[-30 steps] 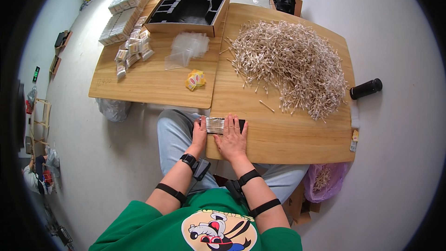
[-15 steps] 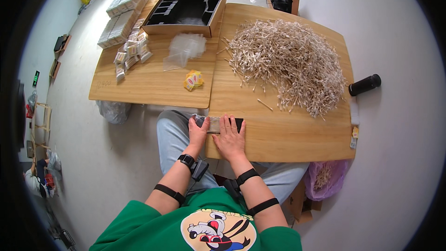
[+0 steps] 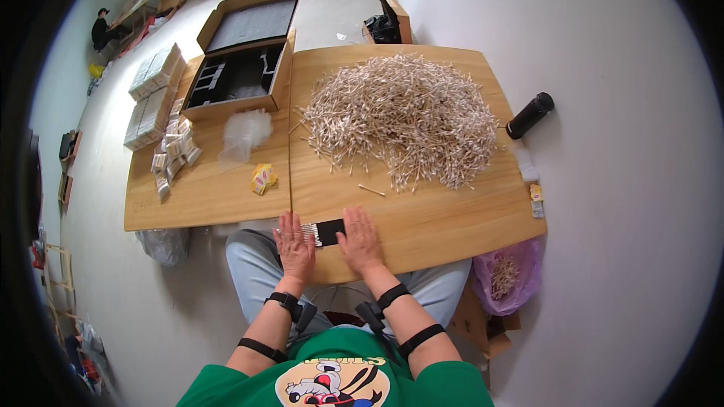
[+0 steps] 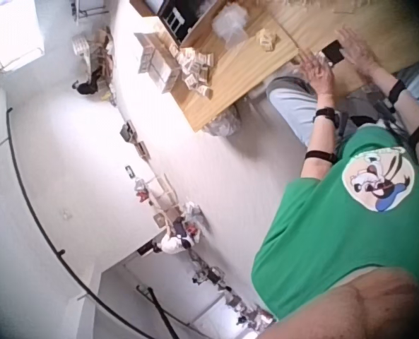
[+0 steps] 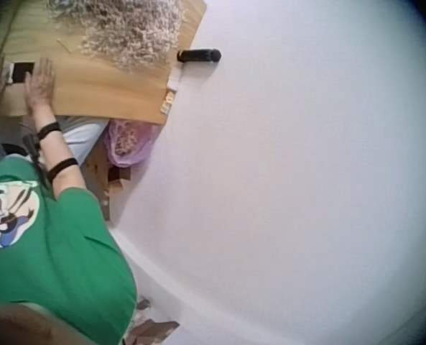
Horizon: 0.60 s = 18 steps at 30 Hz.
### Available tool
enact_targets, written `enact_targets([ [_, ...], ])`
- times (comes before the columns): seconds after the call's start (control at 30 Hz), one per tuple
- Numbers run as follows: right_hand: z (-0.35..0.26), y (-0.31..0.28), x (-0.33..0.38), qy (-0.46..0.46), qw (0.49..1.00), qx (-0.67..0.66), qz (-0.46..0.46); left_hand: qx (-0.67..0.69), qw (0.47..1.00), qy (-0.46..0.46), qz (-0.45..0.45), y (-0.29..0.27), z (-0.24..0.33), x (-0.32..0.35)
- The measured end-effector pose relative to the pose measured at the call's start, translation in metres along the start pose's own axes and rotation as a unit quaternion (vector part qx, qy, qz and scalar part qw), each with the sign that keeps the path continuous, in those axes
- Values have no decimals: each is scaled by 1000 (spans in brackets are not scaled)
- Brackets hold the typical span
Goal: Packing cotton swabs into plastic bags and sealing them.
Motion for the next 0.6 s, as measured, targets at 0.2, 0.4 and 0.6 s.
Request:
enact_targets([
  [0.2,125,-73,-20,132,981,129,62,-82,992,48,-84,26,20,4],
  [0.4,206,-145,-38,270,928,241,84,-28,981,158,-106,26,82,5],
  [0.6,232,-141,-28,306,930,199,36,29,970,196,-142,36,126,3],
])
Point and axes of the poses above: each hand's wrist, its own x-axis away from the middle knuckle, its own y-axis out of the palm, z = x × y, the point moved 8 cm from there along -x, towards the middle knuckle, and after that the axes turned 4 degrees about -x, right-handed, at the moved point
